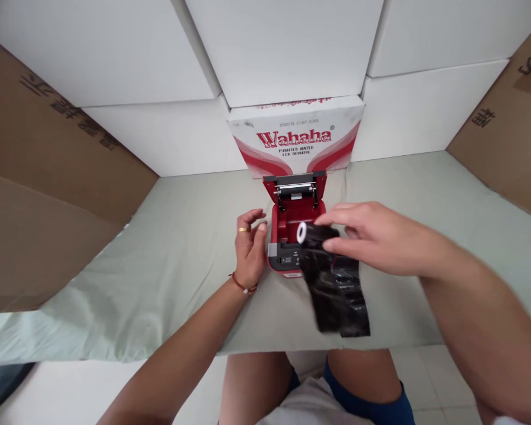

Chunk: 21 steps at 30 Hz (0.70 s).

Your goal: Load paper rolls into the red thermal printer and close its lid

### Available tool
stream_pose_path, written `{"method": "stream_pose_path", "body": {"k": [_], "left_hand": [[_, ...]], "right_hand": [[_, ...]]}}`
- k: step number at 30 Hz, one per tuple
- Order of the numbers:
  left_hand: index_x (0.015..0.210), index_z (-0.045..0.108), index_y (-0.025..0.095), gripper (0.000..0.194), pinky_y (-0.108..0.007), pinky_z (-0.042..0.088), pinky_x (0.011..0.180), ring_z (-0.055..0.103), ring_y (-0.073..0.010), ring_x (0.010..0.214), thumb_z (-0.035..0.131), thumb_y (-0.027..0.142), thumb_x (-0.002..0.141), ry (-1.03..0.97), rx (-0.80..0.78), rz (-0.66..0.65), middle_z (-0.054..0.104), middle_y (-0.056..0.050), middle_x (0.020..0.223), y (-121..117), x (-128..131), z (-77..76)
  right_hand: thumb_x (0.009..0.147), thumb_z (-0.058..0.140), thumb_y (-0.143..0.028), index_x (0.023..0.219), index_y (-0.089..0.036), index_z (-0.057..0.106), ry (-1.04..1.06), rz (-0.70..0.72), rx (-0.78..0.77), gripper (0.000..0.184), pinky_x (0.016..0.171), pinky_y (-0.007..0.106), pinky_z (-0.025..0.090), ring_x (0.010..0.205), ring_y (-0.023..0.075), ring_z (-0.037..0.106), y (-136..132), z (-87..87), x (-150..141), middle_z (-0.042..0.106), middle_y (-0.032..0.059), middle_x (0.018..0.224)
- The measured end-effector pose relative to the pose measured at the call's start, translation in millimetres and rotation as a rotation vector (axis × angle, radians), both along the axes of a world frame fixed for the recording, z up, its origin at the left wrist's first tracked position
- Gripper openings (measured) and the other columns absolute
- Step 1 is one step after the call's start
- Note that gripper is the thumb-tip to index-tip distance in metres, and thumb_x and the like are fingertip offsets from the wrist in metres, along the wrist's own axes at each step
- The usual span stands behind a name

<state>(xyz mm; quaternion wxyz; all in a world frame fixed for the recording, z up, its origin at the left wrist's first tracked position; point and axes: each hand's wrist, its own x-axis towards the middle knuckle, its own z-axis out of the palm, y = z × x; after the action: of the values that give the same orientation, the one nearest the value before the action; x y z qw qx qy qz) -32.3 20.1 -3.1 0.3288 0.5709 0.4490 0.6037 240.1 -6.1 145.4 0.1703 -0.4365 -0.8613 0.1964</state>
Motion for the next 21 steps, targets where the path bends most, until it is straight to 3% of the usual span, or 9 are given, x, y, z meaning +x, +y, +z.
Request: {"method": "stream_pose_path", "body": {"k": [2,4,8,11,14,18,21], "left_hand": [[0.133,0.063,0.027,0.032,-0.047,0.052,0.112,0.06,-0.027,0.127,0.054,0.049,0.111,0.087,0.155,0.092,0.06,-0.011,0.135,-10,1,6.9],[0.134,0.064,0.028,0.029,-0.049,0.049,0.113,0.06,-0.028,0.126,0.052,0.039,0.112,0.182,0.3,0.113,0.062,-0.011,0.132,-21,1,13.6],[0.144,0.063,0.032,0.04,-0.051,0.051,0.108,0.065,-0.0311,0.119,0.056,0.028,0.104,0.382,0.534,-0.013,0.07,-0.01,0.125,-38,3,23.9],[0.136,0.065,0.026,0.039,-0.045,0.052,0.095,0.071,-0.0283,0.106,0.064,0.028,0.098,0.514,0.67,-0.064,0.077,-0.008,0.109,-42,11,28.1],[0.12,0.068,0.02,0.026,-0.041,0.051,0.091,0.072,-0.024,0.097,0.065,0.023,0.094,0.575,0.727,-0.037,0.078,-0.006,0.096,-42,19,30.7],[0.114,0.07,0.018,0.023,-0.04,0.052,0.094,0.073,-0.0222,0.098,0.066,0.018,0.092,0.596,0.748,-0.052,0.08,-0.006,0.096,-42,22,33.0],[0.114,0.072,0.018,0.022,-0.04,0.052,0.097,0.074,-0.022,0.1,0.065,0.019,0.093,0.625,0.753,-0.054,0.081,-0.006,0.096,-43,22,34.0]], "right_hand": [[0.101,0.06,-0.039,0.126,-0.025,0.081,-0.071,-0.049,-0.009,0.036,0.085,0.036,0.062,0.096,0.0238,0.078,21,-7.6,-29,0.082,0.0077,0.115],[0.1,0.06,-0.028,0.13,-0.021,0.078,-0.191,-0.17,0.049,0.036,0.09,0.041,0.061,0.107,0.0289,0.078,32,-18.3,-49,0.08,0.0117,0.126],[0.103,0.057,-0.026,0.133,-0.021,0.076,-0.427,-0.297,0.053,0.036,0.082,0.04,0.059,0.107,0.0324,0.079,36,-26.7,-69,0.079,0.0138,0.134],[0.104,0.055,-0.027,0.138,-0.024,0.074,-0.536,-0.347,0.009,0.039,0.076,0.04,0.056,0.101,0.033,0.08,37,-21.6,-80,0.083,0.0129,0.124],[0.102,0.055,-0.025,0.142,-0.029,0.073,-0.573,-0.374,-0.009,0.044,0.073,0.039,0.054,0.098,0.0334,0.081,43,-20.0,-88,0.084,0.0116,0.12],[0.1,0.058,-0.025,0.14,-0.03,0.075,-0.615,-0.373,-0.042,0.044,0.074,0.04,0.055,0.101,0.0359,0.081,53,-29.4,-93,0.085,0.013,0.113],[0.099,0.062,-0.023,0.133,-0.027,0.079,-0.489,-0.299,-0.022,0.038,0.083,0.042,0.059,0.107,0.0348,0.08,47,-32.7,-87,0.083,0.0124,0.125]]}}
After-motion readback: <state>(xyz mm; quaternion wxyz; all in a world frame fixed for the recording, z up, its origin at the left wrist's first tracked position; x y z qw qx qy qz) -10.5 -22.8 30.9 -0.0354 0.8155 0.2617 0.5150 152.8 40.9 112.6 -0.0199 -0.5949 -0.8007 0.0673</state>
